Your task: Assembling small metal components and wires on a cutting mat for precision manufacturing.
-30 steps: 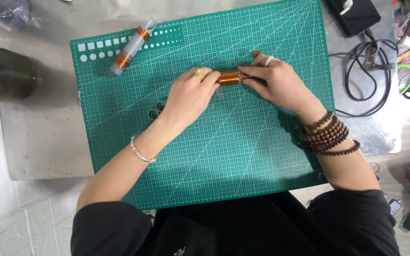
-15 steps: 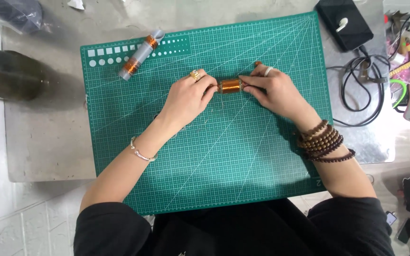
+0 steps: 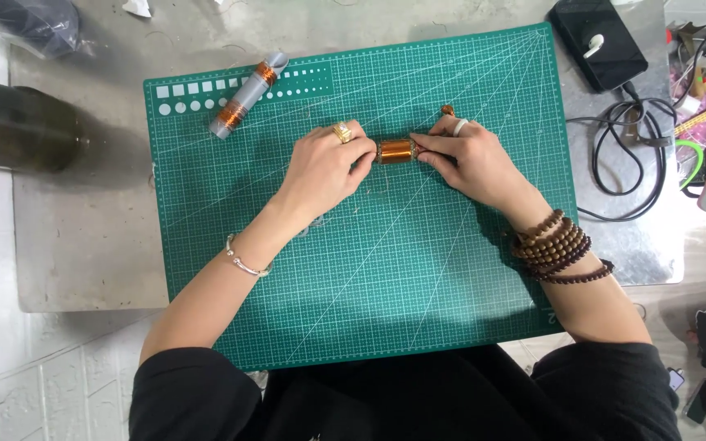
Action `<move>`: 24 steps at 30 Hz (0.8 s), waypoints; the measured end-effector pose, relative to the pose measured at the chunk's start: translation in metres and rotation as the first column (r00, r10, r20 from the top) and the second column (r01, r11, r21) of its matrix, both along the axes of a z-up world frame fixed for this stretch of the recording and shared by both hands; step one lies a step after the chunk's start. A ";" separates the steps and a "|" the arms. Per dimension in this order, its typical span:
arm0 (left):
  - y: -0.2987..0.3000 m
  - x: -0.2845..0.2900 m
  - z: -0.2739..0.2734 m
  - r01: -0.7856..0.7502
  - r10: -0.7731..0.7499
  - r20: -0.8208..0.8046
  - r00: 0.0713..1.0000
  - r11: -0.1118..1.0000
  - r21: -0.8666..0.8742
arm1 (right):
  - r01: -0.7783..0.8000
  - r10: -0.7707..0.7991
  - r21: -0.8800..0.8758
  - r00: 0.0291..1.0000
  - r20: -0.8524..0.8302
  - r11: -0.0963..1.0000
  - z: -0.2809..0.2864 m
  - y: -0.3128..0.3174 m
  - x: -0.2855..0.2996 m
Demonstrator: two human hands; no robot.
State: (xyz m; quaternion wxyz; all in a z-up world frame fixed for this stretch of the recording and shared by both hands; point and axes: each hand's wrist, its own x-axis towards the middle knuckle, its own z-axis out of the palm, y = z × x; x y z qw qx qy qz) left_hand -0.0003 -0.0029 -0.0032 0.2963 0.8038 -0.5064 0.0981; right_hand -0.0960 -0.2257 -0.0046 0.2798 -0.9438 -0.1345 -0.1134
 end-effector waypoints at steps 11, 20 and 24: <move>0.002 0.000 -0.003 -0.036 0.036 -0.074 0.997 0.999 0.003 | 0.058 -0.019 -0.169 0.974 0.224 0.984 -0.001 0.008 0.000; 0.000 0.001 -0.012 -0.053 0.053 -0.016 0.998 0.998 -0.023 | 0.081 0.025 -0.333 0.953 0.302 0.939 -0.016 0.021 0.006; 0.001 0.000 -0.016 -0.079 0.079 0.009 0.997 0.997 -0.005 | 0.134 0.014 -0.397 0.938 0.347 0.908 -0.018 0.026 0.006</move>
